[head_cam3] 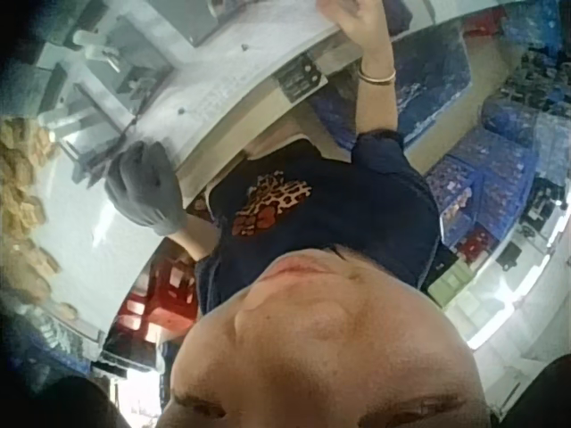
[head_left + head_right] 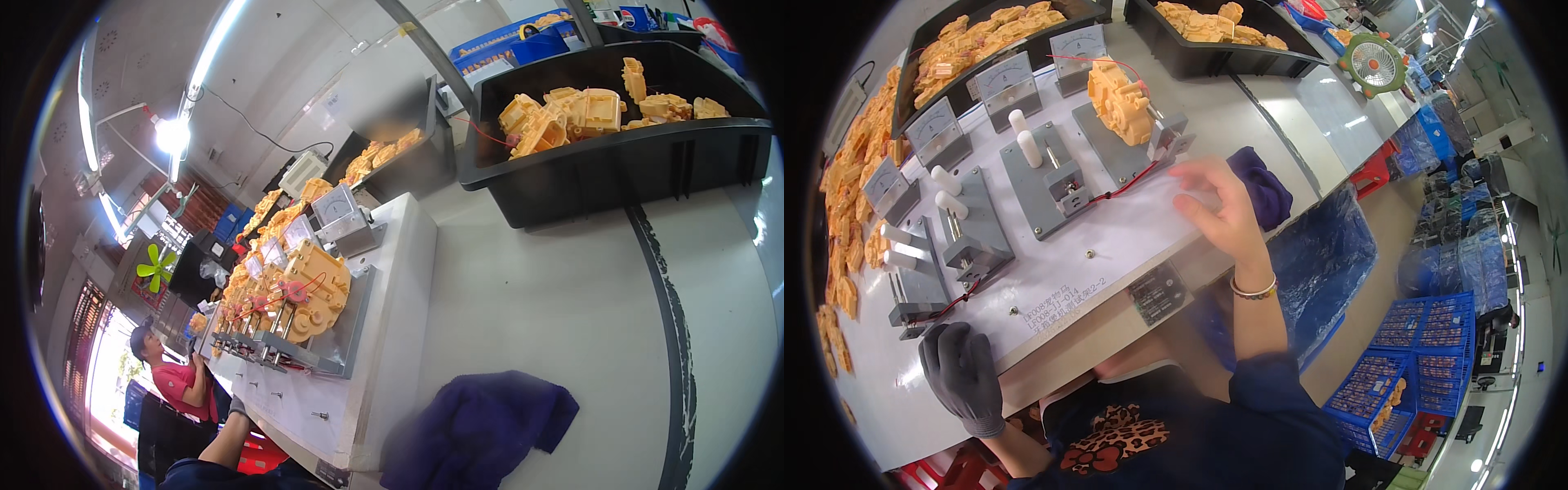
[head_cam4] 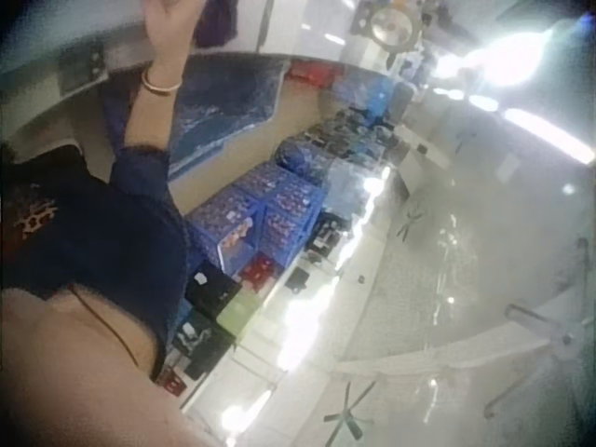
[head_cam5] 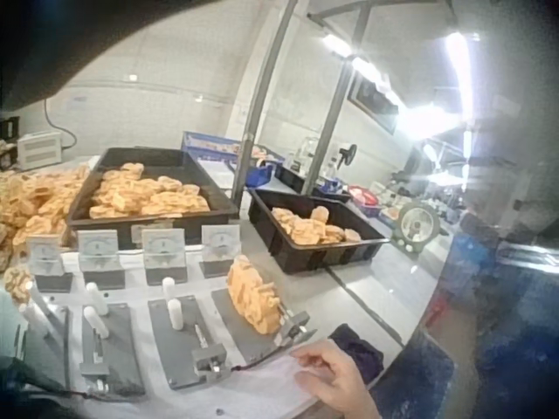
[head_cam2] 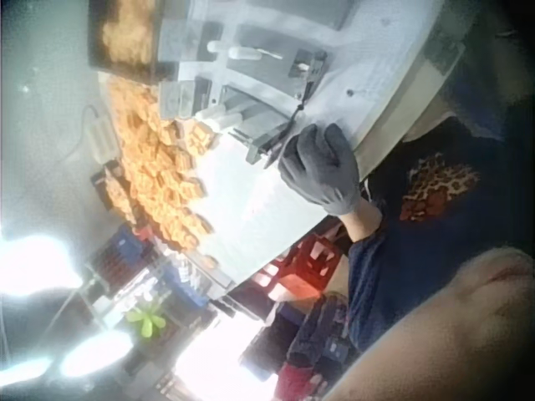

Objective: The person assembles plastic gears into a toy housing by hand using an assembly jig, then tests the assembled toy gearbox components.

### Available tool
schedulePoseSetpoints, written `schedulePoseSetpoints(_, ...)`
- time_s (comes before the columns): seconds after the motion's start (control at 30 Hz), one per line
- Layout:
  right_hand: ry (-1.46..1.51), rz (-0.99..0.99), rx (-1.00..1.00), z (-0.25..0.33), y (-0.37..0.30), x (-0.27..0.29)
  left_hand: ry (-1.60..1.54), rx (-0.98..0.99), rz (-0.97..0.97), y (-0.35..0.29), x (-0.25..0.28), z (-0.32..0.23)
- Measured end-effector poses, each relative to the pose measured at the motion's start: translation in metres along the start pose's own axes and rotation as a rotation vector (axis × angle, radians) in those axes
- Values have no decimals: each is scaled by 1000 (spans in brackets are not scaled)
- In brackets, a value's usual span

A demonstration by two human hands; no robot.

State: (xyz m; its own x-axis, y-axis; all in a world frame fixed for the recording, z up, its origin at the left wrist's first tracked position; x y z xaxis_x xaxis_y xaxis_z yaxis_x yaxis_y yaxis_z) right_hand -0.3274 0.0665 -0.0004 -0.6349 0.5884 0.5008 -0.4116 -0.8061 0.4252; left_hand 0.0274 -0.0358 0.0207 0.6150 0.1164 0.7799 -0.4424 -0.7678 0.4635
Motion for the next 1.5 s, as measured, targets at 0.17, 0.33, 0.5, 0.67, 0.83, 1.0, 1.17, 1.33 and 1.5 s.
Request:
schedulePoseSetpoints(0.17,44,133,-6,0,9,3,-13,9,23,1,0,-1)
schedulePoseSetpoints(0.33,21,119,-56,3,7,-1,-6,0,19,0,1,1)
schedulePoseSetpoints(0.5,-107,6,61,6,-3,-3,-9,-9,1,0,0,-2)
schedulePoseSetpoints(0.67,-40,-49,97,6,-3,-3,6,-28,-13,-1,0,-2)
schedulePoseSetpoints(0.83,-32,-94,76,-3,-6,-6,15,-45,-28,-2,0,-2)
schedulePoseSetpoints(1.0,-138,-145,159,-4,-7,-6,25,-42,-31,-2,0,-2)
schedulePoseSetpoints(1.17,-160,-172,173,-4,-7,-6,9,-32,-42,-2,-1,-2)
schedulePoseSetpoints(1.33,-151,-174,178,-5,-7,-6,23,1,-41,-6,-3,3)
schedulePoseSetpoints(1.5,-124,-165,174,-6,-8,-6,-27,-50,-65,-3,0,-2)
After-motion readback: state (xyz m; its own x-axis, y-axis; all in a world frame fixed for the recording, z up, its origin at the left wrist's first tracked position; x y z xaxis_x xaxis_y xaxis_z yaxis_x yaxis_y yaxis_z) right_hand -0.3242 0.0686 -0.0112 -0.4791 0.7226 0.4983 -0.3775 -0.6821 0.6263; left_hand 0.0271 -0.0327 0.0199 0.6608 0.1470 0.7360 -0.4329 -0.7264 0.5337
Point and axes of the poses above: each hand's wrist, its own y-axis towards the middle knuckle, its own x-axis out of the back of the hand, z = x × y, the point moved 4 cm from there along y, towards the middle knuckle, and after that the axes turned 6 degrees about -y, right-handed, at the moved point
